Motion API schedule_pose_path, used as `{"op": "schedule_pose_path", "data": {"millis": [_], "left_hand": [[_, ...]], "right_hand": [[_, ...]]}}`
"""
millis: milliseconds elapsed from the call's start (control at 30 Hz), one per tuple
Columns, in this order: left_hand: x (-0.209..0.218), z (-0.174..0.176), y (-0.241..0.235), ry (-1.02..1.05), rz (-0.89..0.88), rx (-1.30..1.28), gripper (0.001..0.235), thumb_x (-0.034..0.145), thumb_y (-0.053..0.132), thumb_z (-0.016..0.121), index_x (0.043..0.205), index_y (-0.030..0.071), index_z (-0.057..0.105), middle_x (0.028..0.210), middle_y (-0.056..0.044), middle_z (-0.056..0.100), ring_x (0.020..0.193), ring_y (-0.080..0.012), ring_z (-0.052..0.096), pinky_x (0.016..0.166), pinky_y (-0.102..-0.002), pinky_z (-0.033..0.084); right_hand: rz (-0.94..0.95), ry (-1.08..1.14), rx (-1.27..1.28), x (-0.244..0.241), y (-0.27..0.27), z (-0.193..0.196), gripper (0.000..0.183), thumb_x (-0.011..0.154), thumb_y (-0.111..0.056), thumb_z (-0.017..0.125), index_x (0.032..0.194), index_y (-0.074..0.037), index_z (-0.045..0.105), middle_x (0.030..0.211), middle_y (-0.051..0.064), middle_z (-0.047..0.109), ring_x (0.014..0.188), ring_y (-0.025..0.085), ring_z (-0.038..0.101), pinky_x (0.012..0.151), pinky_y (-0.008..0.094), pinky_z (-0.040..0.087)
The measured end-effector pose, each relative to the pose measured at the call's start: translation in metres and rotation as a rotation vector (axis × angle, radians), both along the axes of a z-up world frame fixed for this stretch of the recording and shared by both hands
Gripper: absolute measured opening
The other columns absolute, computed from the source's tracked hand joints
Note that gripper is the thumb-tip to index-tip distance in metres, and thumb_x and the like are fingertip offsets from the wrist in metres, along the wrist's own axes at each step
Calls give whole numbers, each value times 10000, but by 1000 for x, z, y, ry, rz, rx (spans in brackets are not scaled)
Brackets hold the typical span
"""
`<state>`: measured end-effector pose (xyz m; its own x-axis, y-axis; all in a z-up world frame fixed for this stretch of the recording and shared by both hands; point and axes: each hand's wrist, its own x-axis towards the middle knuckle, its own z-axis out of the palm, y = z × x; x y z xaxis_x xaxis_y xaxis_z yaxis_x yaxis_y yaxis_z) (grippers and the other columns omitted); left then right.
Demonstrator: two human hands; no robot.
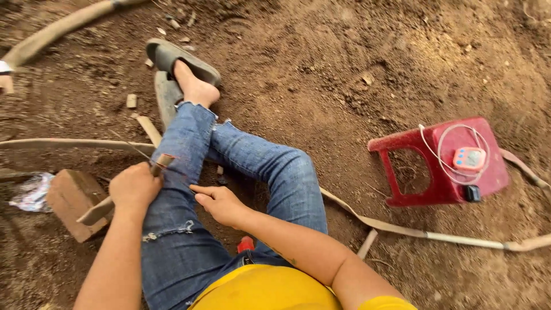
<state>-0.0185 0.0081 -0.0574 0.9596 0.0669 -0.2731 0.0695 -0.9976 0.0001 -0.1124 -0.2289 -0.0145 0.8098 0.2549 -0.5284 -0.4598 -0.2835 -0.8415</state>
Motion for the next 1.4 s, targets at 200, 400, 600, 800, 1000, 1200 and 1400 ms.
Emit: {"op": "schedule_pose_path", "data": {"millis": [200,400,600,800,1000,1200,1400], "left_hand": [[10,11,-2,87,121,-113,375,889,439,622,1032,138,794,973,-123,810,1045,-361,785,883,-519,605],[-1,8,-13,-3,-39,-84,310,889,368,632,986,120,791,916,-114,795,986,-345,788,841,-503,622],[-2,7,-5,-67,-16,-187,358,891,425,683,922,83,781,859,-149,771,914,-378,775,787,-520,621],[6,38,-13,115,17,-282,373,969,392,598,1082,77,762,1051,-162,786,1111,-378,747,950,-527,593],[3,1,-13,14,-153,-173,379,1004,433,592,1021,93,757,911,-118,757,944,-332,769,838,-480,631],[6,2,-9,-18,-121,-186,287,940,350,688,1029,89,766,904,-114,759,922,-321,768,808,-486,634],[7,10,-13,17,-56,-229,325,936,353,665,1045,69,780,950,-155,783,965,-365,773,844,-509,623]], "right_hand": [[-40,-2,12,-32,-29,-12,405,1080,-267,581,1463,-204,696,828,139,739,781,180,688,638,343,572],[-153,22,-26,-19,-28,-16,373,1052,-211,604,1398,-227,743,649,50,652,549,103,586,437,249,510],[-90,32,-16,-4,-11,18,399,1069,-212,575,1440,-139,702,643,28,602,556,88,536,471,251,418],[-66,133,17,-37,-51,31,459,1095,-210,514,1525,-102,631,663,62,566,492,109,483,440,243,425],[-84,131,22,2,-16,32,449,1119,-191,485,1542,-86,593,684,51,545,472,95,460,432,230,407],[-114,150,19,-8,-12,46,454,1115,-171,482,1546,-74,585,681,28,524,492,74,441,441,216,382],[-82,91,33,-43,-48,18,459,1096,-162,509,1536,-66,597,679,66,545,482,107,505,458,251,436]]}}
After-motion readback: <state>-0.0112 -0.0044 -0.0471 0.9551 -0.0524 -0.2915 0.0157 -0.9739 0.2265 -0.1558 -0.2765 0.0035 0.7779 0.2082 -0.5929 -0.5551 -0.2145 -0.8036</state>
